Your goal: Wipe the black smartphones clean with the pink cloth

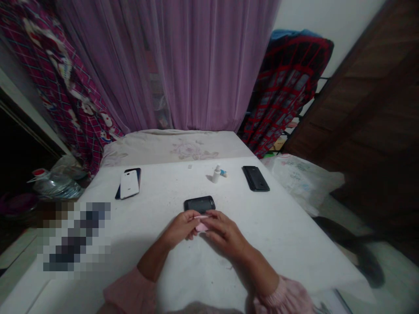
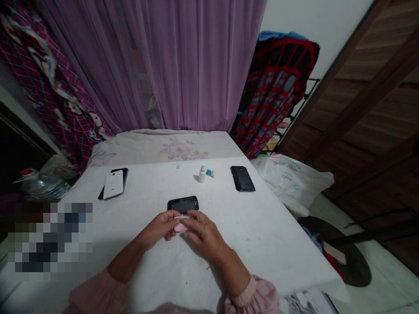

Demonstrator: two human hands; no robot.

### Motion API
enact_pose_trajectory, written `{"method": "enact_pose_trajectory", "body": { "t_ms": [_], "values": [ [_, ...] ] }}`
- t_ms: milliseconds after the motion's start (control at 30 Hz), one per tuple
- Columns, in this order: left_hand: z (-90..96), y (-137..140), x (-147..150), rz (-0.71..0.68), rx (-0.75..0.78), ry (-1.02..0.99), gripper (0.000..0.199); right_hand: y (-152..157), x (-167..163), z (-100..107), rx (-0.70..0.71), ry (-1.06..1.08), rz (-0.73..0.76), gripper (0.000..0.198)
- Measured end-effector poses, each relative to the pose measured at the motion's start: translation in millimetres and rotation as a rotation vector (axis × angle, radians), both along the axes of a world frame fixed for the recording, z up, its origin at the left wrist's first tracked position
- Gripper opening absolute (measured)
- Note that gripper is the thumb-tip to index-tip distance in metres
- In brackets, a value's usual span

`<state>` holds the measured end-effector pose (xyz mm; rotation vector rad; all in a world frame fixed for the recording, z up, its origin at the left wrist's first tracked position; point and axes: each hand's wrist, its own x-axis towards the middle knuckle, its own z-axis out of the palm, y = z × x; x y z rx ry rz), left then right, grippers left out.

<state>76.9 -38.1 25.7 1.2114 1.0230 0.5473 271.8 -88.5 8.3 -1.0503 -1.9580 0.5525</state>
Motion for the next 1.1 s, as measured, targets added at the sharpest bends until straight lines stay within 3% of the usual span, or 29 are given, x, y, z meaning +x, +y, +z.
{"method": "enact_pose_trajectory", "body": {
  "t_ms": [233, 433, 500, 600, 700, 833, 1100],
  "values": [
    [5.0, 3.3, -5.7, 0.003, -0.143, -0.144, 0.035, -2.7, -18.7, -0.3, 0.157, -0.083, -0.058, 0.051],
    [-0.8, 9.3, -10.2, 0.002, -0.142, -0.113, 0.041, 0.1, -21.1, -2.7, 0.185, -0.055, -0.130, 0.039],
    [-3.4, 15.7, -14.0, 0.084, -0.008, -0.020, 0.042, 5.8, -16.8, -4.5, 0.189, -0.080, -0.188, 0.034],
    [-8.8, 26.5, -21.6, 0.280, 0.439, 0.251, 0.038, 21.2, -9.2, -3.9, 0.185, -0.161, -0.359, 0.033],
    [-17.8, 32.4, -28.1, 0.200, 0.857, 0.598, 0.054, 38.3, -8.3, -1.5, 0.185, -0.327, -0.533, 0.036],
    [-31.1, 30.3, -30.3, 0.049, 0.978, 0.856, 0.058, 45.0, -19.7, -0.2, 0.106, -0.579, -0.509, 0.034],
    [-37.9, 18.9, -21.9, 0.042, 1.046, 0.831, 0.053, 35.0, -28.6, -6.3, 0.097, -0.645, -0.482, 0.042]
  ]
}}
